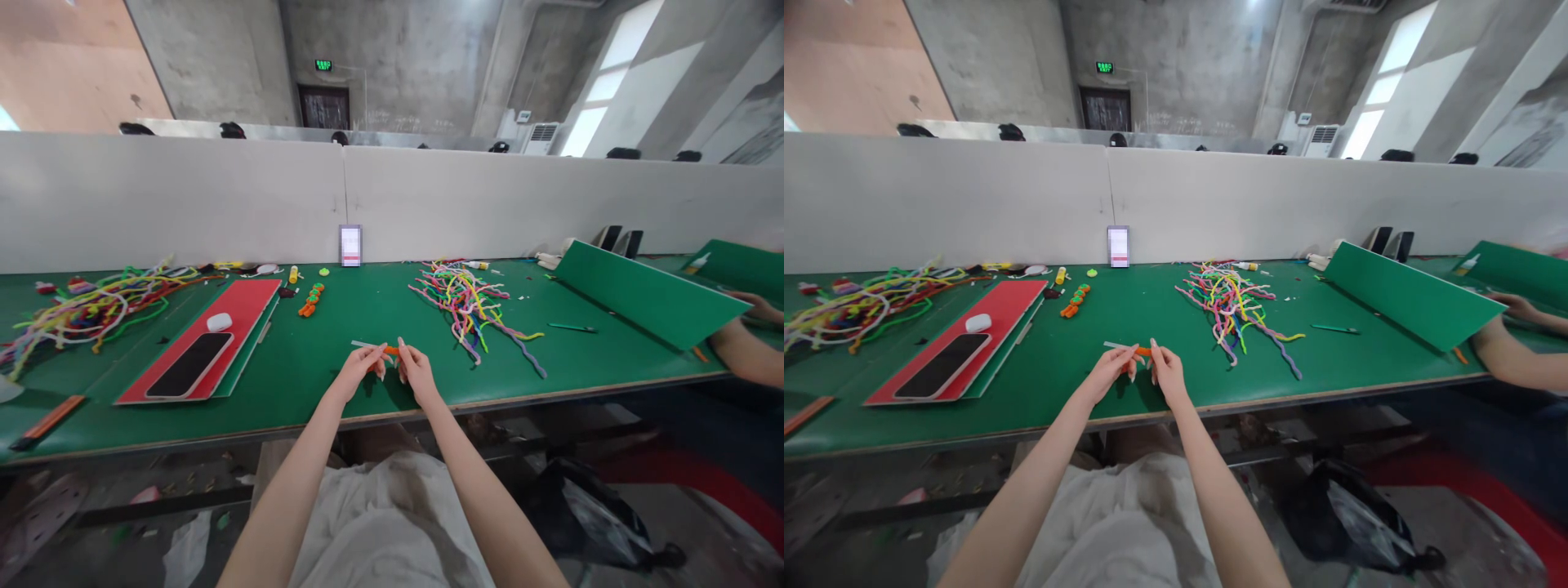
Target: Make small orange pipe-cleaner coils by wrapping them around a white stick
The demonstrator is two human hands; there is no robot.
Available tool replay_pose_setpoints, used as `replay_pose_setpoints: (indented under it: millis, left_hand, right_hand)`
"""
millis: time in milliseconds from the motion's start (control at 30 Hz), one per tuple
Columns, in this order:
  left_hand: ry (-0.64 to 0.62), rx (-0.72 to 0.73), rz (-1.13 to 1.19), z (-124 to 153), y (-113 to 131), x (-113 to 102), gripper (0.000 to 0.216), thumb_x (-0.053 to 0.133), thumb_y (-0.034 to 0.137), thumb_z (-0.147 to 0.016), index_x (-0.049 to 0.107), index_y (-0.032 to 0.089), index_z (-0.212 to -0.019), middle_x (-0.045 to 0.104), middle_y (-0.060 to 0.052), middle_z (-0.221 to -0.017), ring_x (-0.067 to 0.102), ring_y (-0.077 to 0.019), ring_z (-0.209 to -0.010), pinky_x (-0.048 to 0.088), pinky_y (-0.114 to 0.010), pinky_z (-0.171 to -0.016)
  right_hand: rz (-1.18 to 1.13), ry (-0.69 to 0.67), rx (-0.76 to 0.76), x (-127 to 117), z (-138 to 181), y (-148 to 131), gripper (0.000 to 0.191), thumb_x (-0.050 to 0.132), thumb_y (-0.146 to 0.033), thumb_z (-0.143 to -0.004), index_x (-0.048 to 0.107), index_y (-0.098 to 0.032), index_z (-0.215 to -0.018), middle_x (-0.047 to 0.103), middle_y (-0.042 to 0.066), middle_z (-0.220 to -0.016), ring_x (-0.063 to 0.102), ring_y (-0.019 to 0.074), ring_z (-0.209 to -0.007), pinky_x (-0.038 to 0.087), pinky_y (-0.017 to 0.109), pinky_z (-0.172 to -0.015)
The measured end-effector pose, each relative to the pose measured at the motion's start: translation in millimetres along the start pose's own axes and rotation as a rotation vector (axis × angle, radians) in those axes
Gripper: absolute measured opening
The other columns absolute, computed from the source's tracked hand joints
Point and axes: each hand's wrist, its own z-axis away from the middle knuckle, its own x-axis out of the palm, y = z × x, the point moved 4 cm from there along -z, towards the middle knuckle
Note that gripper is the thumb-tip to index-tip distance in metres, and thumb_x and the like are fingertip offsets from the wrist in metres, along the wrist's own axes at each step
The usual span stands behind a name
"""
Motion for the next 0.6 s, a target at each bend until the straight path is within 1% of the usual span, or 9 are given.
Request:
replay_pose_setpoints:
  millis: [200, 333, 400, 467, 600]
  left_hand:
    - [0.043, -0.003, -0.014, -1.2, -2.0, -0.7, 0.032, 0.062, 0.042, -0.070, 0.060, 0.011, -0.076, 0.053, 0.003, -0.049, 0.047, -0.0076, -0.045, 0.038, -0.021, -0.050]
    - [0.073, 0.004, -0.024, -2.1, -3.3, -2.9, 0.034, 0.062, 0.043, -0.069, 0.059, 0.012, -0.083, 0.046, 0.007, -0.043, 0.038, -0.0056, -0.037, 0.031, -0.019, -0.042]
    - [0.077, 0.005, -0.034, -2.1, -3.8, -3.7, 0.035, 0.061, 0.044, -0.070, 0.060, 0.012, -0.084, 0.041, 0.009, -0.039, 0.034, -0.0051, -0.034, 0.029, -0.019, -0.040]
    - [0.080, 0.008, -0.041, -2.1, -4.2, -4.3, 0.037, 0.059, 0.046, -0.071, 0.060, 0.012, -0.085, 0.039, 0.009, -0.036, 0.033, -0.0052, -0.033, 0.029, -0.019, -0.041]
    - [0.108, 0.017, -0.042, -2.6, -4.4, -6.1, 0.039, 0.061, 0.047, -0.069, 0.060, 0.012, -0.086, 0.040, 0.009, -0.035, 0.033, -0.0052, -0.032, 0.030, -0.020, -0.041]
  right_hand:
    - [-0.007, 0.005, 0.016, -0.5, -0.1, 2.9, 0.046, 0.049, -0.056, -0.075, 0.042, -0.018, -0.049, 0.032, -0.008, -0.031, 0.026, 0.0034, -0.025, 0.019, 0.018, -0.027]
    - [-0.004, 0.009, 0.021, -1.0, -0.9, 3.6, 0.047, 0.049, -0.056, -0.074, 0.043, -0.018, -0.049, 0.031, -0.009, -0.030, 0.025, 0.0037, -0.024, 0.018, 0.018, -0.027]
    - [0.000, 0.011, 0.023, -0.9, -1.2, 3.7, 0.046, 0.050, -0.056, -0.073, 0.044, -0.018, -0.050, 0.031, -0.009, -0.029, 0.025, 0.0038, -0.024, 0.018, 0.018, -0.027]
    - [0.003, 0.011, 0.023, -0.8, -1.2, 3.8, 0.045, 0.051, -0.057, -0.072, 0.045, -0.018, -0.050, 0.030, -0.009, -0.029, 0.025, 0.0040, -0.024, 0.019, 0.018, -0.027]
    - [0.012, 0.007, 0.027, -0.4, -1.2, 4.8, 0.046, 0.050, -0.058, -0.073, 0.045, -0.018, -0.050, 0.029, -0.009, -0.029, 0.025, 0.0042, -0.024, 0.020, 0.018, -0.027]
